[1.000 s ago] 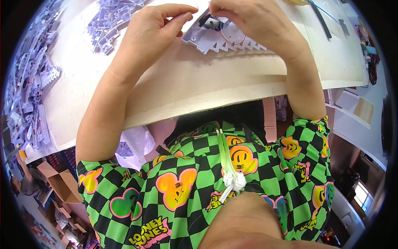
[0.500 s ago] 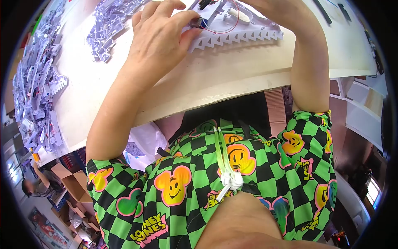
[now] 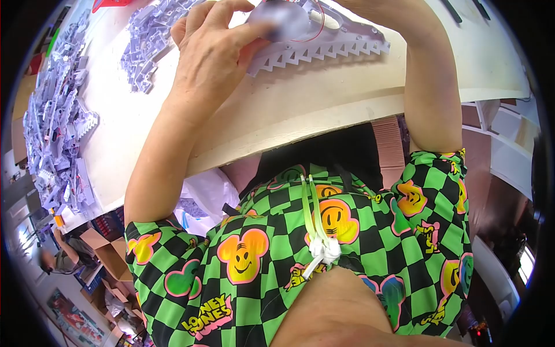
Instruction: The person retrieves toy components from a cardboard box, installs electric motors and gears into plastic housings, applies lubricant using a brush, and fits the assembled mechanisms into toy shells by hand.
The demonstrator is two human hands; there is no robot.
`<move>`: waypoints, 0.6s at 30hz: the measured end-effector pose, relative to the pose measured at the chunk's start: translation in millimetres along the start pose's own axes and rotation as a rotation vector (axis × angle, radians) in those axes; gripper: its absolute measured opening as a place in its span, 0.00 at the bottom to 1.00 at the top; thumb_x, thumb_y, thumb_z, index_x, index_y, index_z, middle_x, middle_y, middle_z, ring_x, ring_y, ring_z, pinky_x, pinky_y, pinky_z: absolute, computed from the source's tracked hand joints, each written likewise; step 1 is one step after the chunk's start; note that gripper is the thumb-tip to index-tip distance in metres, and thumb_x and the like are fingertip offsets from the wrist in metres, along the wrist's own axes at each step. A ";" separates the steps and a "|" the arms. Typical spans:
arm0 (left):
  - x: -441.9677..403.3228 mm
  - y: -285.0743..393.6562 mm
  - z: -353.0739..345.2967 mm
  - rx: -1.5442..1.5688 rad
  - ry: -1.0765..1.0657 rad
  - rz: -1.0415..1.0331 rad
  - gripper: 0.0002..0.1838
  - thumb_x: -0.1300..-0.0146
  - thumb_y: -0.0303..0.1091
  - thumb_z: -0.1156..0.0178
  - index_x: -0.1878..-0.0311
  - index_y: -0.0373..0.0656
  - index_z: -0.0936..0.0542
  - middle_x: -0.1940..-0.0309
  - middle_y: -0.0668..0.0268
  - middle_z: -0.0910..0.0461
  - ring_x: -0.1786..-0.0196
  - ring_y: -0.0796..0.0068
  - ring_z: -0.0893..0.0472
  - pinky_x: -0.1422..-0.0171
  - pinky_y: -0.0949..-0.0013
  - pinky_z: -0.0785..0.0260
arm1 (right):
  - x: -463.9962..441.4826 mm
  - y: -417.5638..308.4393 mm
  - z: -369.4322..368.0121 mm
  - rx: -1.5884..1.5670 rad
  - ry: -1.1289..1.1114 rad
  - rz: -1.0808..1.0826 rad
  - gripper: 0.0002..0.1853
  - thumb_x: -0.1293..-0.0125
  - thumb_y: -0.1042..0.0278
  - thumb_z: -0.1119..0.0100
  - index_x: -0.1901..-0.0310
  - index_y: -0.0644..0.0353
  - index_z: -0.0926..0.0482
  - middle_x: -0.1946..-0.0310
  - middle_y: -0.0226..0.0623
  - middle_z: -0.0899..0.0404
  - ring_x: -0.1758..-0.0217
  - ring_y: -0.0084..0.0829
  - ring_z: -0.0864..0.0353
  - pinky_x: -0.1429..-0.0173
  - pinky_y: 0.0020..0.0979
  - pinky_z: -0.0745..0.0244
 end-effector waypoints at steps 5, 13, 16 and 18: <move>0.0 -5.5 -3.3 0.051 0.016 0.011 0.12 0.42 0.34 0.34 0.54 0.55 0.18 0.48 0.75 0.22 0.43 0.66 0.28 0.39 0.61 0.44 | -1.4 -1.3 3.2 0.003 -0.001 0.012 0.06 0.40 0.72 0.41 0.66 0.66 0.20 0.66 0.43 0.21 0.60 0.42 0.21 0.54 0.35 0.27; 8.4 -19.7 20.6 0.363 0.006 0.055 0.13 0.41 0.31 0.36 0.53 0.46 0.22 0.61 0.66 0.18 0.57 0.59 0.22 0.45 0.65 0.37 | 1.3 4.4 -3.4 -0.145 -0.013 0.016 0.05 0.40 0.72 0.40 0.66 0.66 0.21 0.66 0.43 0.21 0.60 0.42 0.21 0.54 0.34 0.27; 10.4 -25.9 30.4 0.555 -0.057 0.157 0.12 0.41 0.28 0.35 0.54 0.40 0.22 0.62 0.64 0.18 0.58 0.65 0.19 0.48 0.66 0.30 | 3.0 -3.5 -8.9 -0.132 -0.083 0.007 0.04 0.40 0.73 0.40 0.67 0.65 0.21 0.67 0.42 0.22 0.60 0.41 0.21 0.54 0.35 0.27; 12.6 -31.4 28.1 0.762 -0.077 0.207 0.12 0.41 0.26 0.35 0.55 0.36 0.20 0.62 0.63 0.18 0.58 0.72 0.17 0.52 0.72 0.26 | 4.2 -5.5 -15.4 -0.142 -0.134 -0.026 0.04 0.41 0.74 0.40 0.67 0.64 0.21 0.67 0.42 0.22 0.61 0.42 0.21 0.55 0.35 0.26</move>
Point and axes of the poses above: each hand's wrist, its own x-axis away from the middle knuckle, its own z-axis out of the back of the hand, y = z × x, the point moved 3 cm from there along -x, towards the middle knuckle
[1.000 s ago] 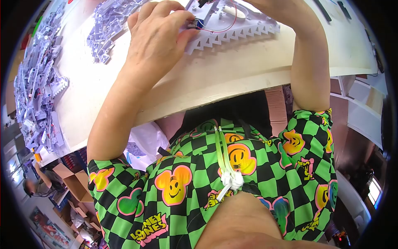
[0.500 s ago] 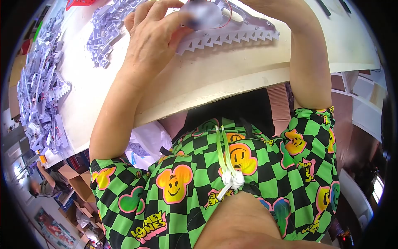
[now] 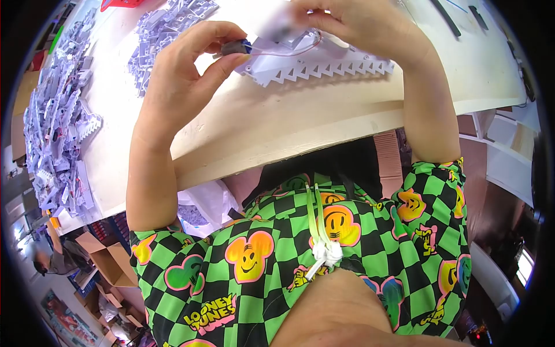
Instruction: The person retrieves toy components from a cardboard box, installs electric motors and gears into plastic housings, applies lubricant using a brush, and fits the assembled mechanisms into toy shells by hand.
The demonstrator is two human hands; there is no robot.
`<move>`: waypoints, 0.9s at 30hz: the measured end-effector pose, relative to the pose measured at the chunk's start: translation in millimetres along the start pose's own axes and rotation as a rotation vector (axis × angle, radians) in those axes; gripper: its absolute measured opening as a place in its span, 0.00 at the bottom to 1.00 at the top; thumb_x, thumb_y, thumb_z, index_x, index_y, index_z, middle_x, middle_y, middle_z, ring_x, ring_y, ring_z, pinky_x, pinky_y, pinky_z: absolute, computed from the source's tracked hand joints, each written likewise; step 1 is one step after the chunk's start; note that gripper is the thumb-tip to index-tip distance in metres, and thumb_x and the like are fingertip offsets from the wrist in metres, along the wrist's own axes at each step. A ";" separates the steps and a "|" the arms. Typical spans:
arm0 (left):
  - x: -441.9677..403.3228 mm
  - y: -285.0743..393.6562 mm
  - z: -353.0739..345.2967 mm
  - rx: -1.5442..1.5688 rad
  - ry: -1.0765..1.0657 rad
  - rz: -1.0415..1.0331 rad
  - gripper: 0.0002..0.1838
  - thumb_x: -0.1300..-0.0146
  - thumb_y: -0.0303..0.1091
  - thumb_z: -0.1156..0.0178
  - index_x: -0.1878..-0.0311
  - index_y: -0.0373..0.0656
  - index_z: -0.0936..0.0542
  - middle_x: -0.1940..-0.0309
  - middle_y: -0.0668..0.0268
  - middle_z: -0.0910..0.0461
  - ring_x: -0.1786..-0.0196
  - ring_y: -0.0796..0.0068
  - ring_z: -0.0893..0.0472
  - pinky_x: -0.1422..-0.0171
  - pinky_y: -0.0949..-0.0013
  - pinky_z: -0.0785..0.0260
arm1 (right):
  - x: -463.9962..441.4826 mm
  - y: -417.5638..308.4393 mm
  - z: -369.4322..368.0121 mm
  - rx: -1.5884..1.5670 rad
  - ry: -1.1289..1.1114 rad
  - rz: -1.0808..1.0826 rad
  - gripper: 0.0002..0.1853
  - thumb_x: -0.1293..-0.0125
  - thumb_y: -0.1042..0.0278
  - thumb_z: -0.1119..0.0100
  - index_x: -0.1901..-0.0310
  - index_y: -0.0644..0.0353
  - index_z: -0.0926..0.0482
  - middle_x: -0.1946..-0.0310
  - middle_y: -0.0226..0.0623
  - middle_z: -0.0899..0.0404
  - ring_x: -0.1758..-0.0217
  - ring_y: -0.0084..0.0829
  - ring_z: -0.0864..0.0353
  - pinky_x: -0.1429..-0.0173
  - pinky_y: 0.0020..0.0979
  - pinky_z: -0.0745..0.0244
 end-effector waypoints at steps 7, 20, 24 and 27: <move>1.6 -9.4 -8.8 0.264 -0.054 0.255 0.13 0.41 0.26 0.34 0.52 0.38 0.17 0.61 0.65 0.16 0.59 0.80 0.18 0.53 0.78 0.26 | 4.1 -4.6 -6.4 0.083 -0.034 -0.023 0.03 0.41 0.74 0.40 0.67 0.63 0.20 0.66 0.42 0.21 0.62 0.43 0.20 0.57 0.35 0.26; -1.2 -26.1 -20.2 0.606 0.012 0.416 0.20 0.37 0.28 0.37 0.42 0.34 0.23 0.54 0.58 0.17 0.50 0.71 0.17 0.41 0.73 0.27 | -0.1 17.7 -22.0 0.056 0.119 -0.030 0.06 0.39 0.73 0.40 0.61 0.63 0.18 0.64 0.42 0.20 0.62 0.42 0.19 0.56 0.34 0.25; -2.6 -26.0 -18.1 0.710 0.070 0.401 0.20 0.36 0.29 0.37 0.42 0.33 0.24 0.54 0.57 0.18 0.50 0.68 0.17 0.38 0.69 0.26 | -1.4 7.9 -15.1 -0.219 0.204 -0.130 0.08 0.36 0.70 0.40 0.59 0.65 0.18 0.66 0.40 0.19 0.64 0.34 0.19 0.58 0.32 0.26; -1.7 -28.5 -20.1 0.753 0.085 0.396 0.20 0.36 0.29 0.37 0.42 0.33 0.24 0.54 0.57 0.18 0.50 0.68 0.17 0.39 0.69 0.26 | -4.7 -1.4 -9.2 -0.225 0.120 -0.170 0.10 0.34 0.66 0.40 0.59 0.66 0.18 0.67 0.40 0.18 0.65 0.30 0.20 0.59 0.29 0.26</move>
Point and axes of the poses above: each hand's wrist, its own x-axis away from the middle knuckle, its own z-axis out of the back of the hand, y = z × x, the point moved 3 cm from there along -x, towards the middle knuckle
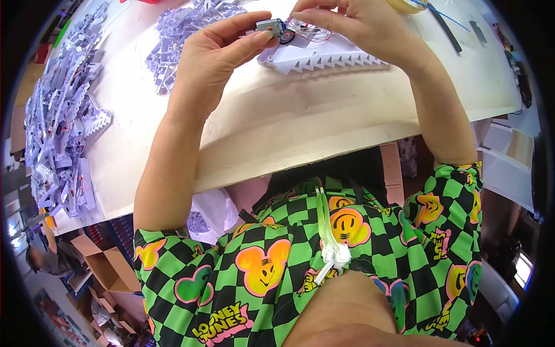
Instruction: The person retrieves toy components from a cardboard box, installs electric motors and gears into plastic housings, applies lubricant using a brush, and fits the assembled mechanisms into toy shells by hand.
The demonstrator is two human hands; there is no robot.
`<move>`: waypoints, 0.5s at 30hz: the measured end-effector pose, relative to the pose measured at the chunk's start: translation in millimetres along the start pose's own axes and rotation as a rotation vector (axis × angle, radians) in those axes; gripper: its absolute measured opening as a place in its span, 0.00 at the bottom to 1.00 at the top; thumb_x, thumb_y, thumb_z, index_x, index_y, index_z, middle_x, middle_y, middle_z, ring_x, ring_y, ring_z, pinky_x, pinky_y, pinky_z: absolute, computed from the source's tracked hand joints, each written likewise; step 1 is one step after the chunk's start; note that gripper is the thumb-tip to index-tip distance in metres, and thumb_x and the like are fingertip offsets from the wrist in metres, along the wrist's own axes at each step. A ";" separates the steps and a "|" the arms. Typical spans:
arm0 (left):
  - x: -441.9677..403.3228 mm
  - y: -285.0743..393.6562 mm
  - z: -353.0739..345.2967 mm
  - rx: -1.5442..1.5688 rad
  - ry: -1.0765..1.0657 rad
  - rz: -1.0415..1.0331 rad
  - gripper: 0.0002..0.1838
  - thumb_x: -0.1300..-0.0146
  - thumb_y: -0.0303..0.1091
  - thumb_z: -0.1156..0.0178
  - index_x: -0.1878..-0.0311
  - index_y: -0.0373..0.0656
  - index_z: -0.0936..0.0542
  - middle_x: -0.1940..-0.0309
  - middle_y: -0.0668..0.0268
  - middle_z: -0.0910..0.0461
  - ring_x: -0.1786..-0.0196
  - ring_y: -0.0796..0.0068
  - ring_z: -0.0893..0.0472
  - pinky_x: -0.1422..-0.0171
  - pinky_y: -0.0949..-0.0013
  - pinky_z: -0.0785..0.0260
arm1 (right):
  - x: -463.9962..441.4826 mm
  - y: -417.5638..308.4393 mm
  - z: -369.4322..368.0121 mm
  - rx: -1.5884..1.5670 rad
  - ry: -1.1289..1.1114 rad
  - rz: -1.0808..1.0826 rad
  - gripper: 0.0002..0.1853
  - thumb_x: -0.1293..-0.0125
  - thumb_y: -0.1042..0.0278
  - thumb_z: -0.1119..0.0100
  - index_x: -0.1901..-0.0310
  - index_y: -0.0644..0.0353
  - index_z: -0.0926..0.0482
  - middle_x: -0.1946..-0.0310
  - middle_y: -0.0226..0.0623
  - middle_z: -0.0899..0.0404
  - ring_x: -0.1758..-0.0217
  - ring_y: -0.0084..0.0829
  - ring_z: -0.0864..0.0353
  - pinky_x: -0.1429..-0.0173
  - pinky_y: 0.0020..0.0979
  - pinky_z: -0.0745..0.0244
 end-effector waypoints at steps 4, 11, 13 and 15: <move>-0.1 0.6 -2.5 0.011 0.011 -0.002 0.20 0.36 0.29 0.38 0.42 0.33 0.24 0.55 0.58 0.18 0.51 0.68 0.17 0.39 0.69 0.25 | -2.0 -1.8 0.2 -0.006 -0.157 -0.032 0.12 0.32 0.64 0.41 0.58 0.65 0.18 0.69 0.38 0.18 0.66 0.27 0.21 0.60 0.27 0.27; -2.8 8.5 8.5 0.017 0.109 -0.040 0.18 0.33 0.27 0.41 0.42 0.33 0.25 0.54 0.58 0.18 0.52 0.69 0.16 0.41 0.66 0.23 | -1.7 16.6 15.0 -0.137 0.050 -0.230 0.13 0.30 0.63 0.43 0.58 0.66 0.17 0.72 0.28 0.21 0.68 0.17 0.27 0.63 0.23 0.30; -4.9 9.7 14.0 0.030 0.125 -0.062 0.17 0.32 0.26 0.43 0.41 0.31 0.26 0.53 0.58 0.19 0.52 0.69 0.16 0.41 0.66 0.24 | -0.4 14.5 12.5 -0.151 0.046 -0.251 0.13 0.31 0.64 0.44 0.59 0.66 0.17 0.73 0.29 0.20 0.70 0.18 0.27 0.64 0.24 0.31; -5.3 12.8 11.8 0.068 0.104 -0.067 0.17 0.33 0.27 0.42 0.42 0.31 0.25 0.55 0.57 0.18 0.53 0.69 0.16 0.42 0.67 0.24 | 3.9 7.1 14.3 -0.163 0.022 -0.245 0.12 0.31 0.64 0.44 0.58 0.66 0.17 0.73 0.30 0.20 0.71 0.19 0.26 0.65 0.24 0.30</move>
Point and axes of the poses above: each hand's wrist, its own x-axis away from the middle knuckle, its own z-axis out of the back of the hand, y = z × x, the point moved 3 cm from there along -x, towards the middle knuckle
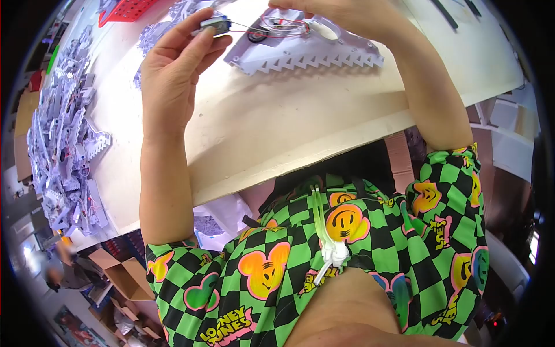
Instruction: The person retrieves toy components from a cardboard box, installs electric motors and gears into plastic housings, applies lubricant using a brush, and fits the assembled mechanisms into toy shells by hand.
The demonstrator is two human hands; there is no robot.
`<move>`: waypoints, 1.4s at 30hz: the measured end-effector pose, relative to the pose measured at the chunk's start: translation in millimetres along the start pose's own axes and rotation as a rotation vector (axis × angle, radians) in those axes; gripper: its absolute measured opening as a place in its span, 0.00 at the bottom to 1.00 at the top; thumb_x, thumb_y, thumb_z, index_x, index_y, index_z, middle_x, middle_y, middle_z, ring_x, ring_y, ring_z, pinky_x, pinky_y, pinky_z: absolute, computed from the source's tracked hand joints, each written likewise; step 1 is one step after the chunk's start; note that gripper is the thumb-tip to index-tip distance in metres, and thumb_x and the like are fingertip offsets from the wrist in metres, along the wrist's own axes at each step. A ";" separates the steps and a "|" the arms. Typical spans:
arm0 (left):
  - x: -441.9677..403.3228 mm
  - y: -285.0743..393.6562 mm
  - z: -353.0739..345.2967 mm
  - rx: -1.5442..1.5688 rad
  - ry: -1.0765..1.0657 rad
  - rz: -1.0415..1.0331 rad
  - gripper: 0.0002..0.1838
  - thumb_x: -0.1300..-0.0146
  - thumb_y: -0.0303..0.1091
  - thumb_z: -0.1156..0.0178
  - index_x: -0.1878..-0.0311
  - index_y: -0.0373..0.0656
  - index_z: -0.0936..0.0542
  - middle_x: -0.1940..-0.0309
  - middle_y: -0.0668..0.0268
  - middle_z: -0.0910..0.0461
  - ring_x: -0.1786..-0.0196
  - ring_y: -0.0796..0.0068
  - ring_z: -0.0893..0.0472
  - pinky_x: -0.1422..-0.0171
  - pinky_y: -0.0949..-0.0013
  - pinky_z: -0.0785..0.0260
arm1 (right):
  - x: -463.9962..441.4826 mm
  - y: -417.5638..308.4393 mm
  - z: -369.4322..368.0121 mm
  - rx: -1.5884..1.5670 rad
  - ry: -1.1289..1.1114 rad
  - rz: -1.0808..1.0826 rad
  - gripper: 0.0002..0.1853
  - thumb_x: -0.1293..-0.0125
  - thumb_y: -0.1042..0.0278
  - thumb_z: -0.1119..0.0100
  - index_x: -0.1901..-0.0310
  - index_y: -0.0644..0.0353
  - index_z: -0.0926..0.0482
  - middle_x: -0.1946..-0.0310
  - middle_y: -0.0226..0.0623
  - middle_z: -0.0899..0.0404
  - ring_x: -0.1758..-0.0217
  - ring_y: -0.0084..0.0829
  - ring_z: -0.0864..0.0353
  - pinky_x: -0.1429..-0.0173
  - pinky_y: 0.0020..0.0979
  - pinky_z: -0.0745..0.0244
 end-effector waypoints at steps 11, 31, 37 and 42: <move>6.9 2.2 -2.3 0.090 -0.069 0.025 0.16 0.32 0.24 0.46 0.43 0.29 0.26 0.55 0.56 0.18 0.53 0.67 0.16 0.42 0.66 0.23 | -3.9 15.2 -14.3 0.002 -0.098 0.133 0.11 0.34 0.68 0.43 0.58 0.66 0.18 0.66 0.45 0.16 0.65 0.32 0.20 0.58 0.31 0.26; 15.8 4.6 -13.5 0.104 -0.048 0.102 0.18 0.26 0.32 0.52 0.41 0.27 0.29 0.54 0.51 0.18 0.51 0.60 0.16 0.41 0.62 0.23 | 4.0 -19.1 -27.9 0.064 -0.082 0.097 0.10 0.40 0.66 0.34 0.63 0.64 0.19 0.70 0.41 0.19 0.70 0.29 0.23 0.64 0.29 0.27; 16.4 -1.9 -10.3 0.219 -0.034 0.145 0.21 0.27 0.32 0.51 0.37 0.27 0.33 0.52 0.52 0.19 0.47 0.63 0.18 0.38 0.64 0.25 | 13.0 -21.7 -32.8 0.166 0.238 0.512 0.10 0.44 0.69 0.32 0.65 0.63 0.21 0.70 0.42 0.20 0.67 0.36 0.21 0.63 0.31 0.26; 22.7 1.5 -25.2 0.307 -0.095 0.203 0.21 0.27 0.31 0.53 0.36 0.27 0.35 0.48 0.51 0.22 0.45 0.62 0.19 0.37 0.64 0.26 | 14.6 -23.2 -31.7 0.228 0.277 0.497 0.09 0.44 0.70 0.32 0.65 0.64 0.21 0.70 0.42 0.20 0.67 0.36 0.20 0.62 0.30 0.25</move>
Point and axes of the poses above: each hand's wrist, its own x-axis away from the middle knuckle, its own z-axis out of the back of the hand, y = z × x, the point moved 3 cm from there along -x, towards the middle knuckle
